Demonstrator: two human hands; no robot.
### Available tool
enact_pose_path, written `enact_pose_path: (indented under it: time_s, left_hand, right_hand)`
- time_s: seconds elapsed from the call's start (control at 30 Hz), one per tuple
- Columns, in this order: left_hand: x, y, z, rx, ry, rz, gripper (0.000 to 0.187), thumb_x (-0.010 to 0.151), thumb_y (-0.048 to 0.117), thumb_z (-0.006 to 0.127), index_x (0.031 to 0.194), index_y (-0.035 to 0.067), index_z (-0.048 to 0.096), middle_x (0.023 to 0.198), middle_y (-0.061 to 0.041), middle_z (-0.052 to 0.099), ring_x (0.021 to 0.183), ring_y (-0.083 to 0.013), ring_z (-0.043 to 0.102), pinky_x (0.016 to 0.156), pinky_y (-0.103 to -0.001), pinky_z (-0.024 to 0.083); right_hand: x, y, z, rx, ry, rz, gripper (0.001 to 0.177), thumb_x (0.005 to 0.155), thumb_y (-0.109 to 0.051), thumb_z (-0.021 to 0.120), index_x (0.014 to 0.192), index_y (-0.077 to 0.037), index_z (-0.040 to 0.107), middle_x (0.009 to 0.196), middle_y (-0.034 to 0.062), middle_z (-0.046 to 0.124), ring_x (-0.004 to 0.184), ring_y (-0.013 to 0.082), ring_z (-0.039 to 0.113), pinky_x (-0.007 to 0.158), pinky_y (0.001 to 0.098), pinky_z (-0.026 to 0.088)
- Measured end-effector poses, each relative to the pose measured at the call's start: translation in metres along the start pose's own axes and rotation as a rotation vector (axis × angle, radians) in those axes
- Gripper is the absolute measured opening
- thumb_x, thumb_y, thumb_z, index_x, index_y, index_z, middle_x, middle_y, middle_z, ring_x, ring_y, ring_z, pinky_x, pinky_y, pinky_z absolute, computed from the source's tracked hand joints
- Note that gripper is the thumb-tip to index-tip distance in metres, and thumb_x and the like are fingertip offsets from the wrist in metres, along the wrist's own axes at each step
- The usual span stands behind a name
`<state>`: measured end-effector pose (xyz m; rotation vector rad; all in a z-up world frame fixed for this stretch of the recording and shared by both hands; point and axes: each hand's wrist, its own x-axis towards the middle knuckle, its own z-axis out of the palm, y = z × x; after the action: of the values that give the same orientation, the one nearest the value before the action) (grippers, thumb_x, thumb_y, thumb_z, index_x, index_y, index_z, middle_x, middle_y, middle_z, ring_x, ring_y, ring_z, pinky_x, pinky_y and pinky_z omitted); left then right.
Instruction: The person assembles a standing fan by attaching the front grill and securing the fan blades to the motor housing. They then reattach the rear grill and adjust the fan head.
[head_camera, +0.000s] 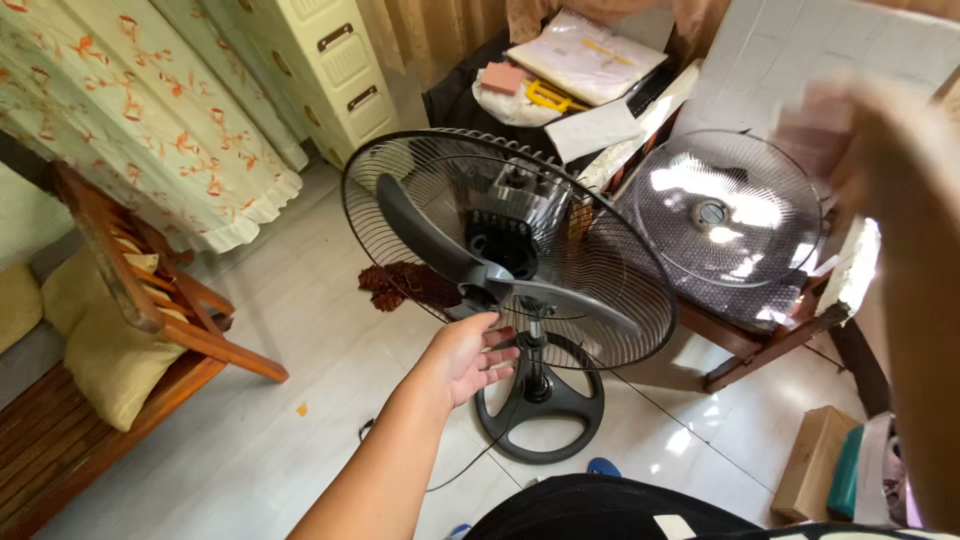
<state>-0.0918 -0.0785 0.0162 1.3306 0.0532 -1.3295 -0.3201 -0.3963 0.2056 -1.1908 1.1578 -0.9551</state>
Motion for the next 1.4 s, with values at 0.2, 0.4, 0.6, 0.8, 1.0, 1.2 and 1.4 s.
enact_pose_path:
  time_s: [0.2,0.4,0.6,0.8,1.0,1.2,1.4]
  left_hand:
    - [-0.044,0.014,-0.040,0.152,-0.024,0.012,0.031,0.092,0.035,0.062,0.116,0.016,0.066,0.115,-0.003,0.068,0.096,-0.0219,0.062,0.083,-0.041,0.051]
    - [-0.061,0.018,-0.093,0.146,-0.031,0.072,0.029,0.091,0.033,0.066,0.113,0.013,0.067,0.108,-0.002,0.068,0.094,-0.0214,0.063,0.082,-0.040,0.050]
    - [-0.083,0.019,-0.119,0.201,-0.025,0.041,0.028,0.091,0.034,0.064,0.112,0.015,0.066,0.105,0.000,0.070,0.094,-0.0215,0.064,0.083,-0.040,0.052]
    - [-0.075,0.034,-0.114,0.246,-0.070,0.049,0.027,0.091,0.033,0.066,0.111,0.015,0.066,0.102,-0.001,0.068,0.089,-0.0205,0.062,0.081,-0.042,0.051]
    - [-0.032,0.050,-0.085,0.334,-0.091,0.092,0.032,0.091,0.032,0.066,0.115,0.011,0.066,0.105,-0.001,0.065,0.087,-0.0206,0.060,0.080,-0.042,0.051]
    - [0.008,0.042,-0.063,0.364,0.028,0.100,0.047,0.095,0.039,0.058,0.132,0.010,0.058,0.124,-0.005,0.064,0.093,-0.0240,0.061,0.089,-0.048,0.051]
    - [0.040,0.016,-0.053,0.293,0.028,0.113,0.051,0.095,0.042,0.053,0.137,0.012,0.054,0.129,-0.004,0.063,0.099,-0.0269,0.062,0.096,-0.052,0.050]
  right_hand:
    - [-0.174,-0.018,0.044,-0.033,-0.177,-0.295,0.048,0.100,-0.035,0.060,0.135,-0.002,0.054,0.136,0.0297,0.058,0.129,0.0427,0.061,0.104,0.0521,0.050]
    - [-0.299,0.018,0.085,-0.345,-0.730,-0.635,0.054,0.098,-0.039,0.064,0.137,-0.004,0.052,0.135,0.0298,0.057,0.127,0.0439,0.060,0.102,0.0539,0.050]
    - [-0.433,0.058,0.146,-0.466,-1.100,-0.899,0.060,0.095,-0.042,0.068,0.139,-0.006,0.051,0.134,0.0299,0.057,0.125,0.0452,0.059,0.099,0.0556,0.049]
    - [-0.349,0.022,0.132,-0.637,-0.934,-1.058,0.066,0.093,-0.046,0.072,0.142,-0.008,0.050,0.134,0.0300,0.056,0.124,0.0465,0.058,0.096,0.0573,0.049]
    - [-0.250,-0.008,0.129,-1.041,-0.502,-1.049,0.072,0.090,-0.049,0.075,0.144,-0.009,0.048,0.133,0.0301,0.056,0.122,0.0477,0.057,0.093,0.0591,0.049]
    - [-0.151,-0.016,0.143,-1.176,-0.508,-1.081,0.079,0.088,-0.053,0.079,0.147,-0.011,0.047,0.133,0.0302,0.055,0.120,0.0490,0.056,0.090,0.0608,0.048]
    - [-0.080,0.012,0.157,-1.138,-0.356,-0.926,0.038,0.109,-0.048,0.060,0.126,-0.016,0.075,0.106,0.0137,0.077,0.088,0.0303,0.071,0.084,0.0470,0.058]
